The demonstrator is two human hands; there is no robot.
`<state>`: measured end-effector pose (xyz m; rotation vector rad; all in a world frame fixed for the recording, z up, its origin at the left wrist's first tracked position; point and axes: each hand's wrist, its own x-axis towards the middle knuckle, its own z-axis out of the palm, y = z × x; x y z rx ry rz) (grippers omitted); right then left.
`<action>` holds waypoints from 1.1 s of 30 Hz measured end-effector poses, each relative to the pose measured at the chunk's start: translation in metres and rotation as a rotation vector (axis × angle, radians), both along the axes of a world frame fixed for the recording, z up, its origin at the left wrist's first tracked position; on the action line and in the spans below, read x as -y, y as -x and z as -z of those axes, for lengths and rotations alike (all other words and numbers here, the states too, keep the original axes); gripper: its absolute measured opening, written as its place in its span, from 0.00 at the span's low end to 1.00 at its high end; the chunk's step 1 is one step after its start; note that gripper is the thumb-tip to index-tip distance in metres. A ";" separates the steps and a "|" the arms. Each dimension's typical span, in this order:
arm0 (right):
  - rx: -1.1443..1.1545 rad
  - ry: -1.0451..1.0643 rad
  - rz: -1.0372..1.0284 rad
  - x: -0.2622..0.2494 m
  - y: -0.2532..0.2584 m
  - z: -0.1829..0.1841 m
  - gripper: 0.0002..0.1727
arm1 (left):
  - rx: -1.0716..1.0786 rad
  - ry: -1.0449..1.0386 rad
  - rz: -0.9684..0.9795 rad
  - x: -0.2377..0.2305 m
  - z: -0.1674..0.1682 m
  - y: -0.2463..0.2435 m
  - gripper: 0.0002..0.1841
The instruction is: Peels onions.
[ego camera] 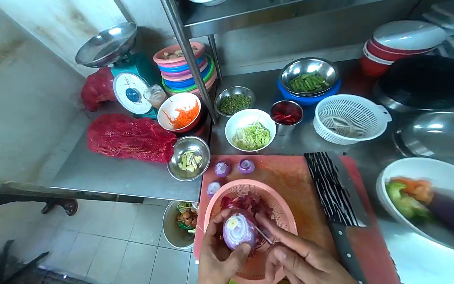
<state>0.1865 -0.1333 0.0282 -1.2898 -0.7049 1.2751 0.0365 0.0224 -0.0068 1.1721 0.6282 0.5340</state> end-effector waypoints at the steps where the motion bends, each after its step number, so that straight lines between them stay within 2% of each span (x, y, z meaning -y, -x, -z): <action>1: 0.038 -0.009 0.005 0.000 0.004 0.000 0.28 | 0.003 -0.013 -0.003 0.001 -0.001 -0.001 0.42; 6: 0.157 -0.049 0.136 -0.002 0.013 0.006 0.23 | 0.017 -0.024 0.003 0.002 -0.002 -0.003 0.41; 10: 0.218 0.107 0.198 -0.007 0.006 0.023 0.24 | 0.049 0.034 0.032 0.001 0.004 0.000 0.42; 14: 0.237 0.243 0.168 -0.017 -0.002 0.026 0.24 | 0.101 0.206 0.072 -0.002 0.017 0.010 0.43; 16: 0.240 0.314 0.196 -0.020 -0.011 0.032 0.25 | 0.163 0.273 0.127 -0.002 0.015 0.016 0.40; 19: 0.116 0.326 0.117 -0.017 -0.021 0.029 0.26 | 0.215 0.284 0.187 -0.003 0.013 0.020 0.38; 23: -0.234 0.194 0.009 -0.005 -0.015 0.007 0.33 | 0.192 0.180 0.161 -0.001 0.014 0.018 0.38; 25: -0.294 0.131 -0.052 -0.005 -0.007 0.002 0.33 | 0.180 0.130 0.146 0.002 0.012 0.015 0.39; 29: -0.147 0.066 0.023 -0.007 0.014 0.002 0.27 | 0.088 0.014 0.046 0.010 0.006 0.003 0.44; 33: 0.162 0.048 0.179 -0.008 0.025 0.013 0.22 | 0.001 0.040 -0.001 0.010 0.005 0.001 0.40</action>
